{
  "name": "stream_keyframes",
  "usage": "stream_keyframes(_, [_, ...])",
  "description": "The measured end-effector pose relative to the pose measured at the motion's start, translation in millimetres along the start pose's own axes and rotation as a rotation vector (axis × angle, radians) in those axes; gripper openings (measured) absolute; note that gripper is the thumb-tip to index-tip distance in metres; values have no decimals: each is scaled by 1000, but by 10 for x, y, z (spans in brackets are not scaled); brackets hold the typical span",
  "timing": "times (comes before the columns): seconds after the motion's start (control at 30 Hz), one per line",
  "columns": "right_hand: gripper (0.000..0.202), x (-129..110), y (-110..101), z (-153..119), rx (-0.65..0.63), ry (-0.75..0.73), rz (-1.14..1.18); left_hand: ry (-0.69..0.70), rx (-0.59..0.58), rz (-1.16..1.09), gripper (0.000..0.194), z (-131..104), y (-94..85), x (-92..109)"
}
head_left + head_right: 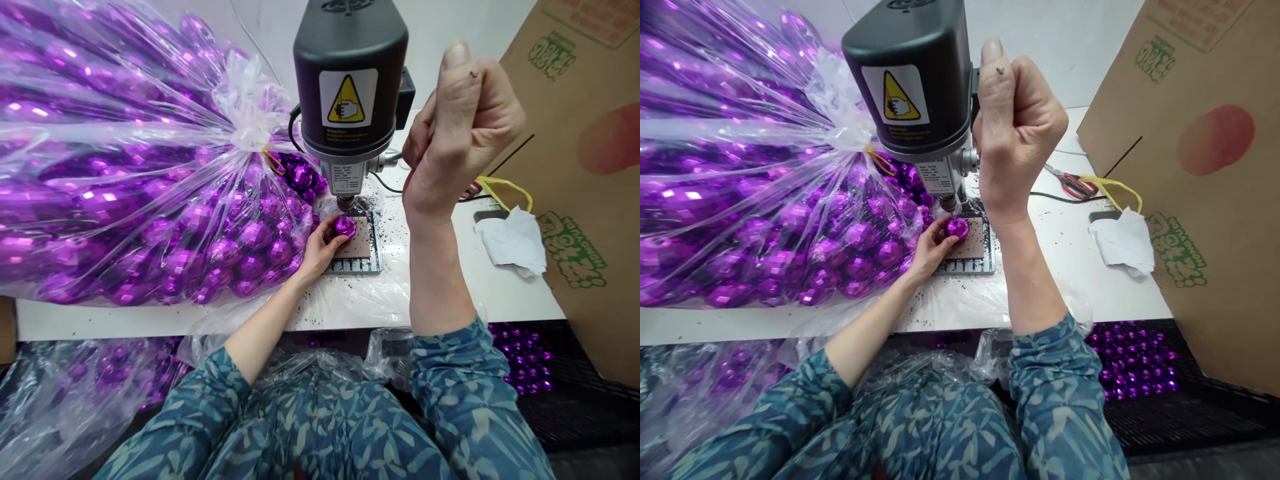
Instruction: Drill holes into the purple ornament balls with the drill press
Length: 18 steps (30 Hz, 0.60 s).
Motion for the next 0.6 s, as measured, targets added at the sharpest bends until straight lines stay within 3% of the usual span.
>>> stream_keyframes(0.23, [64, -13, -36, 0, -30, 49, -41, 57, 25, 157, 54, -71, 29, 0])
stream_keyframes(0.43, [64, -29, -89, -83, -27, 54, -141, 40, 53, 156, 55, -78, 45, -14])
stream_keyframes(0.6, [62, -29, -146, -203, 10, 43, -62, 32, 60, 159, 56, -71, 46, -33])
Point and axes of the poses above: each hand's wrist, its own z-axis towards the middle knuckle, its own y-axis out of the palm, x = y × z, the point moved 1 cm from there along z, towards the middle knuckle, and after that the axes turned 2 degrees about y, right-handed, at the moved point
